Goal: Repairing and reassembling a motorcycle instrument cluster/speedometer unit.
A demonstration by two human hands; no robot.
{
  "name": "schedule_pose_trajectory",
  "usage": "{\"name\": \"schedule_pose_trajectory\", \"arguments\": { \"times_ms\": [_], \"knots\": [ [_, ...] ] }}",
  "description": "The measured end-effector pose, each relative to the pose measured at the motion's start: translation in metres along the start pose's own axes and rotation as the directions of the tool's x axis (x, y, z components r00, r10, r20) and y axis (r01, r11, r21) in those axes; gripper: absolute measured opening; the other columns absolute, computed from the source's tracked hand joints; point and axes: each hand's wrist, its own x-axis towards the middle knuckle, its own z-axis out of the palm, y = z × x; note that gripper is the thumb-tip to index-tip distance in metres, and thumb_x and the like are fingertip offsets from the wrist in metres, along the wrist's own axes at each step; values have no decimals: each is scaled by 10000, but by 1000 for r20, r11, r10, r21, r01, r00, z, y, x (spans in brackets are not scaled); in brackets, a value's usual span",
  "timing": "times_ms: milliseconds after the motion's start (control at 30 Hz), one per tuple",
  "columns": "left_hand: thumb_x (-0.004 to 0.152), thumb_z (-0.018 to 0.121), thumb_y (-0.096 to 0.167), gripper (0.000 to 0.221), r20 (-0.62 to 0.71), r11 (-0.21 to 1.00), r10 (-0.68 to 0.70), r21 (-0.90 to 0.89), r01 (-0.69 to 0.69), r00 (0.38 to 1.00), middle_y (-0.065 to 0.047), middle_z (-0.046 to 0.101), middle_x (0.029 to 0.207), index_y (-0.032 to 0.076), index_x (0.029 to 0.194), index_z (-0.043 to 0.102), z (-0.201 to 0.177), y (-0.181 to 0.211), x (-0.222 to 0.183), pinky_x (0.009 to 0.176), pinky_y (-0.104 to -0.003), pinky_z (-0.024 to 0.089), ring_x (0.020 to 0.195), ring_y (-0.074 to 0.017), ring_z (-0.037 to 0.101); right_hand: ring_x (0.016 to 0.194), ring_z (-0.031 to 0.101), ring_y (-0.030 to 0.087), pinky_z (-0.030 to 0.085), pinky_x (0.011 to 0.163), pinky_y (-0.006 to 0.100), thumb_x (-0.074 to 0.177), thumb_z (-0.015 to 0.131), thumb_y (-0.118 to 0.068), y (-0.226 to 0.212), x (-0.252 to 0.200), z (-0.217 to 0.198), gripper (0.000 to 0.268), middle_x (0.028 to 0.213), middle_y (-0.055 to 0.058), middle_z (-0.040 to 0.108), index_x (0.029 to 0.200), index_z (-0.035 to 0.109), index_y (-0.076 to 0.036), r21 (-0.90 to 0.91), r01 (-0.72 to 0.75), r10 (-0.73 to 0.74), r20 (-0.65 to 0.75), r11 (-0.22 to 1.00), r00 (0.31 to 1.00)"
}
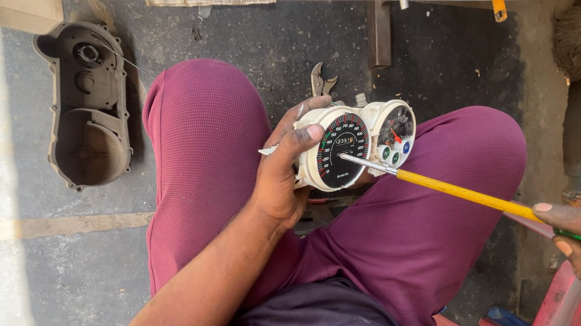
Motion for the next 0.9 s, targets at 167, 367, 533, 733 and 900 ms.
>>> {"name": "schedule_pose_trajectory", "arguments": {
  "times_ms": [167, 367, 533, 733, 900],
  "knots": [
    [852, 676, 251, 666, 21, 1000, 4, -12, -3, 1000, -189, 645, 1298, 19, 1451, 500, -1, 0, -1, 996, -408, 594, 1157, -272, 688, 708, 653, 138, 566, 660, 315, 763, 807, -161, 29, -14, 6, 533, 835, 56, 697, 1288, 729, -204, -69, 177, -178, -16, 982, 984],
    [839, 679, 208, 608, -16, 997, 2, 74, -1, 1000, -172, 685, 1217, 38, 1410, 556, -1, -6, 1, 922, -364, 609, 1064, -242, 714, 614, 639, 171, 550, 620, 392, 647, 767, -113, 13, -3, -15, 728, 752, 78, 628, 1361, 643, -186, -374, 390, -327, 224, 841, 918],
    [831, 686, 214, 596, -32, 997, 9, 70, -6, 999, -150, 700, 1193, 32, 1389, 587, -2, -12, 2, 870, -322, 603, 1018, -210, 714, 608, 566, 202, 474, 603, 401, 701, 736, -283, 19, -7, -6, 633, 731, 75, 594, 1327, 718, -188, -315, 389, -369, 123, 866, 921],
    [825, 694, 209, 598, -23, 990, -30, 139, 33, 999, -151, 704, 1168, 37, 1388, 590, 0, -9, 6, 864, -333, 610, 992, -214, 723, 552, 632, 208, 514, 505, 363, 952, 705, -185, -27, 0, -9, 345, 699, 107, 618, 1258, 847, -110, 250, -620, 514, 378, 744, 770],
    [846, 700, 205, 587, 1, 992, -17, 128, 16, 1000, -152, 704, 1182, 34, 1396, 585, 1, -11, 6, 896, -321, 608, 1031, -204, 716, 713, 698, 119, 591, 688, 263, 708, 852, -184, -33, 5, -14, 426, 804, 11, 694, 1124, 789, -118, -77, -527, 522, 314, 847, 793]
  ]
}}
